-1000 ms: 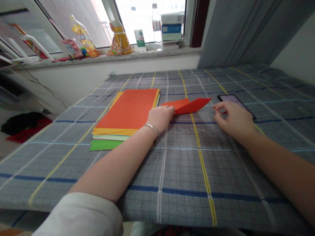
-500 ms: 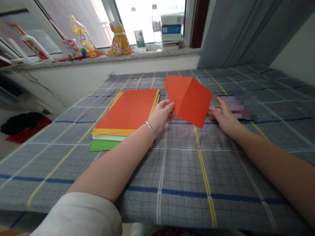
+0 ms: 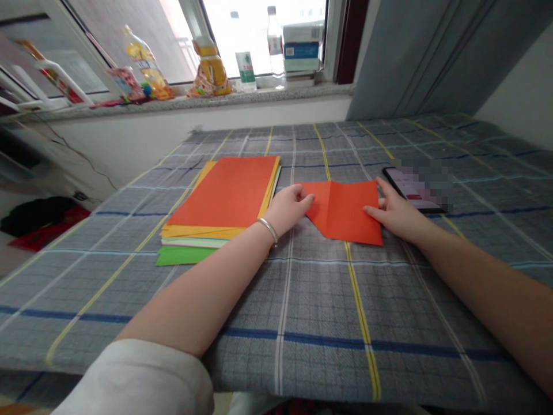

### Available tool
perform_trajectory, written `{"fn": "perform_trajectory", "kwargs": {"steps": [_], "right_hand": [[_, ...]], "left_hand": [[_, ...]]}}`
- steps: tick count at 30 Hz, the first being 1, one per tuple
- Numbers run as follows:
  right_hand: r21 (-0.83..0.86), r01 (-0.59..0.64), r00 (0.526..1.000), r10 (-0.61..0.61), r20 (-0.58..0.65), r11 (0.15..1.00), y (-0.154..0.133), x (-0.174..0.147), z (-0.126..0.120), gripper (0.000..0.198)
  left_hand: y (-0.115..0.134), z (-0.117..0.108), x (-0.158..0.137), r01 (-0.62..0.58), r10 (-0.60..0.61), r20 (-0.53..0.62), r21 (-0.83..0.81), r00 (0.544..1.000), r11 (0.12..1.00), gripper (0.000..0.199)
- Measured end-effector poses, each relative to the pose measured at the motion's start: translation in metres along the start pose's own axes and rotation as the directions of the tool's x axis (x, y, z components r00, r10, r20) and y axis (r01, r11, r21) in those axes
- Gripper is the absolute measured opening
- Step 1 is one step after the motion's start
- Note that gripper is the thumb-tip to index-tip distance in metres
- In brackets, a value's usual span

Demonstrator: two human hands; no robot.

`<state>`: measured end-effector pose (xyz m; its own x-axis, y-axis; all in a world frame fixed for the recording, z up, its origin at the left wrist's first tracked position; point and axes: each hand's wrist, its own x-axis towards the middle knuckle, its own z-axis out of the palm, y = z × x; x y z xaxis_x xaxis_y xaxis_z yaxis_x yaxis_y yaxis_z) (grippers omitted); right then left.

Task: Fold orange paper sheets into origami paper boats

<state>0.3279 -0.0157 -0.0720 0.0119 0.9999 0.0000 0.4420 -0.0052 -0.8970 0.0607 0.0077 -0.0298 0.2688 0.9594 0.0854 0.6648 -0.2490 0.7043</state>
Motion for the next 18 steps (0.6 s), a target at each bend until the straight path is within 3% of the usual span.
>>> {"fn": "perform_trajectory", "kwargs": {"steps": [2,4,6,8,11,16,18], "right_hand": [[-0.103,-0.008,1.000,0.008,0.001,0.995,-0.003,-0.002,0.000,0.106],[-0.230,0.015,1.000,-0.019,-0.016,0.973,-0.006,-0.004,0.000,0.107],[-0.312,0.043,0.999,-0.051,-0.018,0.949,-0.008,-0.006,0.000,0.106],[-0.339,0.057,0.998,-0.060,0.003,0.939,-0.009,-0.006,0.000,0.104],[-0.352,0.079,0.997,-0.072,0.035,0.933,-0.009,-0.006,-0.002,0.098],[-0.321,0.139,0.989,-0.112,0.101,0.937,-0.005,-0.006,-0.006,0.095],[-0.394,0.213,0.977,-0.185,0.108,0.894,-0.004,-0.006,-0.008,0.093]], "left_hand": [[-0.004,0.003,-0.001,-0.209,0.230,-0.093,0.194,0.969,0.958,0.016],[-0.006,0.007,-0.003,-0.368,0.399,-0.023,0.340,0.917,0.866,0.018],[-0.007,0.011,-0.007,-0.459,0.467,0.094,0.434,0.879,0.776,0.034],[-0.008,0.015,-0.011,-0.477,0.429,0.215,0.490,0.877,0.729,0.047],[-0.007,0.020,-0.014,-0.424,0.280,0.328,0.548,0.902,0.721,0.054],[-0.004,0.019,-0.012,-0.391,0.169,0.410,0.552,0.896,0.736,0.059],[-0.004,0.018,-0.012,-0.396,0.161,0.424,0.552,0.891,0.734,0.060]]}}
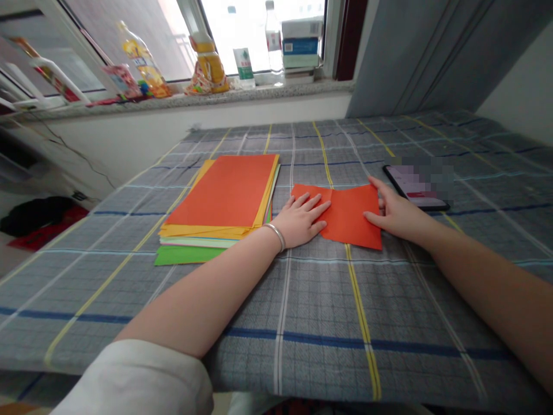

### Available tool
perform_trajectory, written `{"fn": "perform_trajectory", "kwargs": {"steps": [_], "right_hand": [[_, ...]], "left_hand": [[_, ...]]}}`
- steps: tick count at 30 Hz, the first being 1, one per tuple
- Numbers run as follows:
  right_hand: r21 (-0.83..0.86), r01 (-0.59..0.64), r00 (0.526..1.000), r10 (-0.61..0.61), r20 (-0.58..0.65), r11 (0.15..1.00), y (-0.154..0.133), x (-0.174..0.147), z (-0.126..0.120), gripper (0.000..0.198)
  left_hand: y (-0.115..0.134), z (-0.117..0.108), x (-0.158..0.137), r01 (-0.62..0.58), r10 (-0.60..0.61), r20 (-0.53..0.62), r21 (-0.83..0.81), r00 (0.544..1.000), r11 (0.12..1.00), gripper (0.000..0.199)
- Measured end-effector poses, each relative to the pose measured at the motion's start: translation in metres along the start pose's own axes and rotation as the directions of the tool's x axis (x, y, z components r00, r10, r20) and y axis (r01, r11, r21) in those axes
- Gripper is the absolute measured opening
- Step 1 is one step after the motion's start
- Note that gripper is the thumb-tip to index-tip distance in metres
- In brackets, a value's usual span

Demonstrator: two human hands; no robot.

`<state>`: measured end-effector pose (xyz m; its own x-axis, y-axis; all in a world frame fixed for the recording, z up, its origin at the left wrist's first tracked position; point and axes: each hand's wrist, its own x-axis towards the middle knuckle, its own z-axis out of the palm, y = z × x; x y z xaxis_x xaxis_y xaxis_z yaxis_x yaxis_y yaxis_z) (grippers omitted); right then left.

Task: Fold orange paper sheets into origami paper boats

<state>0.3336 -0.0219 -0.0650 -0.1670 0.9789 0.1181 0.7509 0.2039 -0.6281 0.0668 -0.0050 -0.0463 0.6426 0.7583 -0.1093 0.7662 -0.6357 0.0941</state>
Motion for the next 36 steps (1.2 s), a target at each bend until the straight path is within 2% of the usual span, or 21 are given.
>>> {"fn": "perform_trajectory", "kwargs": {"steps": [4,6,8,12,14,20,24,26,28,31,33,36], "right_hand": [[-0.345,0.154,0.975,-0.199,-0.099,0.926,0.003,-0.002,-0.004,0.071],[-0.433,0.232,0.955,-0.289,-0.069,0.871,0.005,-0.003,-0.006,0.061],[-0.474,0.338,0.927,-0.374,0.021,0.813,0.008,-0.004,-0.007,0.056],[-0.432,0.499,0.867,-0.434,0.247,0.751,0.015,-0.009,-0.012,0.068],[-0.405,0.531,0.846,-0.446,0.291,0.744,0.016,-0.011,-0.014,0.073],[-0.300,0.653,0.758,-0.596,0.266,0.696,0.001,-0.010,-0.016,0.052],[-0.240,0.671,0.741,-0.628,0.237,0.701,-0.011,-0.008,-0.016,0.031],[-0.196,0.643,0.763,-0.599,0.242,0.740,-0.016,-0.010,-0.017,0.023],[-0.186,0.551,0.829,-0.507,0.237,0.814,-0.020,-0.011,-0.017,0.021],[-0.231,0.348,0.932,-0.307,0.193,0.909,-0.023,-0.012,-0.014,0.026],[-0.232,0.248,0.962,-0.212,0.171,0.941,-0.025,-0.010,-0.010,0.029],[-0.210,0.177,0.979,-0.149,0.140,0.962,-0.026,-0.007,-0.003,0.028]], "left_hand": [[-0.001,0.001,-0.001,0.012,-0.012,-0.008,0.011,1.000,1.000,0.062],[-0.001,0.001,-0.001,0.022,-0.022,-0.010,0.026,1.000,0.999,0.062],[0.000,0.001,-0.001,0.029,-0.029,-0.005,0.041,1.000,0.999,0.061],[0.001,0.000,-0.001,0.040,-0.041,0.002,0.042,0.999,0.998,0.060],[0.002,0.000,0.000,0.048,-0.048,0.002,0.036,0.999,0.998,0.061],[-0.001,0.003,0.001,0.035,-0.034,-0.024,0.011,0.999,0.999,0.062],[-0.003,0.003,0.002,-0.021,0.021,-0.037,-0.014,0.999,1.000,0.061],[-0.003,0.003,0.002,-0.083,0.082,-0.035,-0.030,0.996,0.996,0.059],[-0.003,0.003,0.002,-0.137,0.136,-0.031,-0.040,0.990,0.990,0.057],[-0.005,0.002,0.001,-0.174,0.174,-0.004,-0.055,0.985,0.983,0.058],[-0.007,0.000,0.001,-0.189,0.191,0.019,-0.080,0.981,0.979,0.061],[-0.012,-0.003,0.002,-0.212,0.220,0.057,-0.126,0.974,0.969,0.065]]}}
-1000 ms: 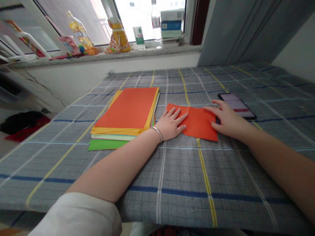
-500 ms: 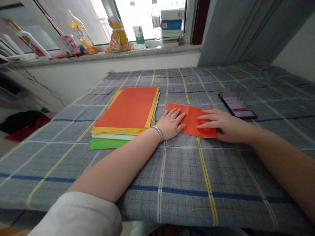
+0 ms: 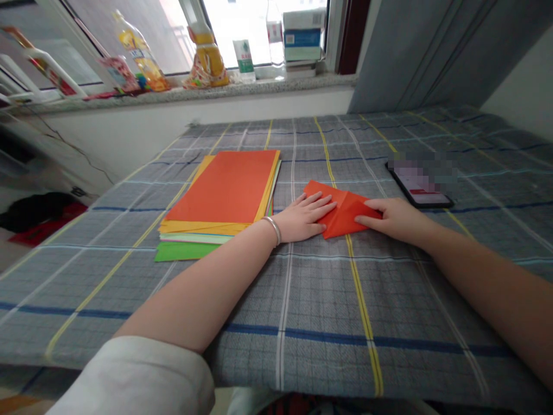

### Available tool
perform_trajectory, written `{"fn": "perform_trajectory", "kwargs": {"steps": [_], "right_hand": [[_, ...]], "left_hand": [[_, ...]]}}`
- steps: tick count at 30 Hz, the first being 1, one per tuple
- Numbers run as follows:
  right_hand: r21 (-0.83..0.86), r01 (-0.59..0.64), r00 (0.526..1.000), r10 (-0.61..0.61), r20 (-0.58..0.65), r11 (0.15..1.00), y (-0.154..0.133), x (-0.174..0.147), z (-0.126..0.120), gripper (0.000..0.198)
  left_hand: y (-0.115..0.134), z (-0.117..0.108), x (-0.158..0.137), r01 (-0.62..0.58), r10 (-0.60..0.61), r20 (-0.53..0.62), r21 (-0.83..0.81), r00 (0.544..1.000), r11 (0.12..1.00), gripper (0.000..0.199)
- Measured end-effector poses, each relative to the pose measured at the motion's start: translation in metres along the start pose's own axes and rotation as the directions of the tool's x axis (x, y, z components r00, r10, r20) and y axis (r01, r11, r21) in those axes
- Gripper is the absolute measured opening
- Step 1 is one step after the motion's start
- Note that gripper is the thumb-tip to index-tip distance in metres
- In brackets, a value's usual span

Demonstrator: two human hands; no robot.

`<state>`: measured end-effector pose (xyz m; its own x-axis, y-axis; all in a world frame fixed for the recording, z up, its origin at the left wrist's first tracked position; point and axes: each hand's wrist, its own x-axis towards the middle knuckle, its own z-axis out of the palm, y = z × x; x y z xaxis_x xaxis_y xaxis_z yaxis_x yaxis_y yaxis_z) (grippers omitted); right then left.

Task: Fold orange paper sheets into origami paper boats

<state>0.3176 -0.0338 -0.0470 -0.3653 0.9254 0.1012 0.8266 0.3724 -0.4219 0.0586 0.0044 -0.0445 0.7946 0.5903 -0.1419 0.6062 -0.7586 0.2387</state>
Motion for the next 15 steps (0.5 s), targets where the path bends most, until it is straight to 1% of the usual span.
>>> {"fn": "perform_trajectory", "kwargs": {"steps": [3,5,8,11,13,15], "right_hand": [[-0.008,-0.034,0.999,0.033,-0.031,0.999,-0.002,0.002,0.005,0.029],[-0.027,-0.050,0.997,0.048,-0.057,0.998,-0.003,0.002,0.008,0.029],[-0.055,-0.065,0.994,0.060,-0.095,0.996,-0.004,0.002,0.011,0.027],[-0.098,-0.083,0.989,0.070,-0.133,0.992,-0.004,0.004,0.015,0.027],[-0.118,-0.076,0.985,0.056,-0.165,0.990,-0.003,0.005,0.017,0.028],[-0.125,-0.068,0.982,0.045,-0.184,0.990,-0.002,0.006,0.019,0.028]], "left_hand": [[-0.005,-0.003,0.001,-0.027,0.029,0.064,-0.028,0.998,0.999,0.071],[-0.006,-0.004,0.002,-0.030,0.032,0.082,-0.028,0.996,0.999,0.076],[-0.006,-0.004,0.002,-0.023,0.025,0.069,-0.028,0.997,0.999,0.078],[-0.004,-0.005,0.001,-0.013,0.018,0.083,-0.060,0.996,0.998,0.071],[-0.004,-0.005,0.001,-0.002,0.009,0.080,-0.083,0.997,0.997,0.068],[-0.003,-0.004,0.000,0.001,0.004,0.058,-0.084,0.998,0.997,0.071]]}}
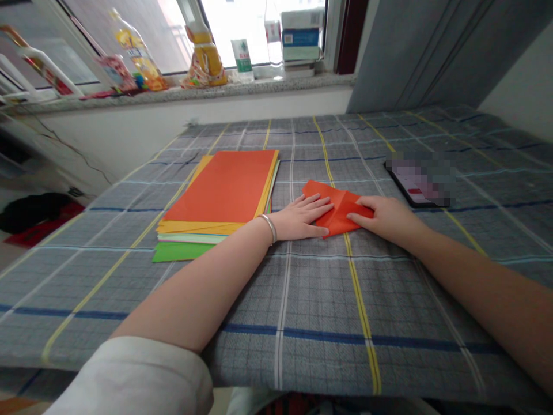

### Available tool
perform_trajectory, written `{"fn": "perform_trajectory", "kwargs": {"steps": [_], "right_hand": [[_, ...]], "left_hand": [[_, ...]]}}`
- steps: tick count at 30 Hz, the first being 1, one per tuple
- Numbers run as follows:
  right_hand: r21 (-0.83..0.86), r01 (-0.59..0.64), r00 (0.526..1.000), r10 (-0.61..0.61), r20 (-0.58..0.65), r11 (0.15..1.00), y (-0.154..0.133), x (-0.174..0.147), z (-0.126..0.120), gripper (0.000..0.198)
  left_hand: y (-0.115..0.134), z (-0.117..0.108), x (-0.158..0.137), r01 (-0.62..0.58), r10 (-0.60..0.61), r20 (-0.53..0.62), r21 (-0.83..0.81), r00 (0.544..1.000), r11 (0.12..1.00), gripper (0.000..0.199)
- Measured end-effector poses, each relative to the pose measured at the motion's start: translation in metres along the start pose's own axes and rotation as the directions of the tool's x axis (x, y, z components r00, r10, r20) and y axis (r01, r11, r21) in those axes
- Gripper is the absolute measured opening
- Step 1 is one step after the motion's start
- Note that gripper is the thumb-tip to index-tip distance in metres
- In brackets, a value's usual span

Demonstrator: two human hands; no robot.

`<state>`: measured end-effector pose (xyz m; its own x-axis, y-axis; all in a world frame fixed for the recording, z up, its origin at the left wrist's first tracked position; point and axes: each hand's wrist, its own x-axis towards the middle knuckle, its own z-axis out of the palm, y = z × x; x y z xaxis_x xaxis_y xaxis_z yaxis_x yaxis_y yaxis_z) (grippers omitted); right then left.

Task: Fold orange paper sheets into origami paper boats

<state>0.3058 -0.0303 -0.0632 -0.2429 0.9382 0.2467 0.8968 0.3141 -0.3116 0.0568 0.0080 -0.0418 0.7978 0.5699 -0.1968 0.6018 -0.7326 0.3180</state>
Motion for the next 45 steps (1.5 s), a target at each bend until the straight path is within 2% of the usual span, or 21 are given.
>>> {"fn": "perform_trajectory", "kwargs": {"steps": [3,5,7,9,12,14,15,17,20,24,27,29,30,32,34,35,37,38,40,43,45], "right_hand": [[-0.004,-0.014,1.000,0.014,0.003,1.000,0.000,-0.001,0.001,0.029],[0.042,-0.006,1.000,0.006,0.004,0.999,0.001,-0.002,-0.002,0.029],[0.131,0.057,0.998,-0.055,-0.022,0.990,0.003,-0.003,-0.008,0.026],[0.213,0.199,0.980,-0.193,-0.046,0.957,0.006,-0.004,-0.014,0.020],[0.257,0.453,0.882,-0.471,0.011,0.854,0.011,-0.003,-0.019,0.016],[0.262,0.538,0.820,-0.569,0.060,0.802,0.013,-0.003,-0.019,0.019],[0.253,0.554,0.807,-0.586,0.068,0.793,0.014,-0.003,-0.018,0.021],[0.227,0.553,0.814,-0.578,0.059,0.802,0.015,-0.003,-0.016,0.023],[0.169,0.508,0.858,-0.514,-0.007,0.845,0.015,-0.005,-0.018,0.023],[0.139,0.402,0.912,-0.381,-0.153,0.905,0.013,-0.007,-0.027,0.025],[0.171,0.413,0.910,-0.398,-0.121,0.894,0.010,-0.007,-0.031,0.023],[0.194,0.459,0.888,-0.457,-0.059,0.867,0.007,-0.007,-0.030,0.023],[0.205,0.465,0.883,-0.468,-0.041,0.861,0.005,-0.007,-0.029,0.023],[0.221,0.415,0.909,-0.414,-0.053,0.883,0.002,-0.008,-0.027,0.023],[0.239,0.277,0.958,-0.250,-0.140,0.931,-0.001,-0.009,-0.024,0.024],[0.259,0.194,0.970,-0.145,-0.195,0.946,-0.002,-0.009,-0.023,0.026],[0.348,0.056,0.960,0.046,-0.276,0.936,-0.002,-0.008,-0.019,0.031],[0.413,0.012,0.953,0.114,-0.280,0.911,-0.002,-0.007,-0.016,0.032],[0.556,-0.050,0.952,0.209,-0.225,0.830,0.000,-0.004,-0.011,0.031],[0.759,-0.139,0.936,0.335,-0.109,0.636,0.001,0.001,-0.004,0.033],[0.848,-0.177,0.907,0.417,-0.057,0.500,0.002,0.004,-0.002,0.039]], "left_hand": [[0.000,0.001,0.000,-0.006,0.007,-0.017,0.020,1.000,1.000,0.077],[0.000,0.001,-0.001,-0.007,0.008,-0.012,0.021,1.000,1.000,0.073],[0.002,0.001,-0.001,0.003,-0.003,-0.022,0.021,1.000,1.000,0.069],[0.003,0.003,0.000,0.049,-0.045,-0.080,0.043,0.996,0.998,0.071],[0.004,0.007,0.003,0.220,-0.204,-0.223,0.052,0.953,0.974,0.072],[0.003,0.009,0.005,0.294,-0.274,-0.260,0.043,0.926,0.955,0.067],[0.003,0.010,0.005,0.301,-0.279,-0.259,0.046,0.925,0.953,0.065],[0.002,0.009,0.005,0.286,-0.264,-0.247,0.058,0.932,0.956,0.063],[0.002,0.007,0.002,0.242,-0.222,-0.237,0.061,0.946,0.968,0.069],[0.003,0.007,0.001,0.068,-0.030,-0.312,0.110,0.950,0.992,0.070],[0.002,0.008,0.001,0.025,0.049,-0.435,0.162,0.899,0.986,0.049],[0.001,0.007,0.001,0.070,0.026,-0.548,0.154,0.836,0.986,0.036],[0.000,0.006,0.001,0.091,0.005,-0.613,0.126,0.790,0.988,0.030],[-0.002,0.004,0.000,0.090,-0.040,-0.721,0.031,0.692,0.995,0.023],[-0.005,0.003,0.001,0.050,-0.120,-0.789,-0.113,0.603,0.992,0.019],[-0.006,0.003,0.002,0.012,-0.175,-0.801,-0.205,0.572,0.979,0.019],[-0.007,0.003,0.004,-0.092,-0.289,-0.784,-0.400,0.550,0.912,0.021],[-0.007,0.003,0.006,-0.153,-0.339,-0.758,-0.495,0.557,0.856,0.021],[-0.004,0.004,0.009,-0.258,-0.413,-0.674,-0.665,0.613,0.701,0.023],[0.005,0.004,0.011,-0.314,-0.499,-0.516,-0.844,0.696,0.435,0.051],[0.012,0.002,0.012,-0.315,-0.570,-0.427,-0.904,0.702,0.289,0.068]]}}
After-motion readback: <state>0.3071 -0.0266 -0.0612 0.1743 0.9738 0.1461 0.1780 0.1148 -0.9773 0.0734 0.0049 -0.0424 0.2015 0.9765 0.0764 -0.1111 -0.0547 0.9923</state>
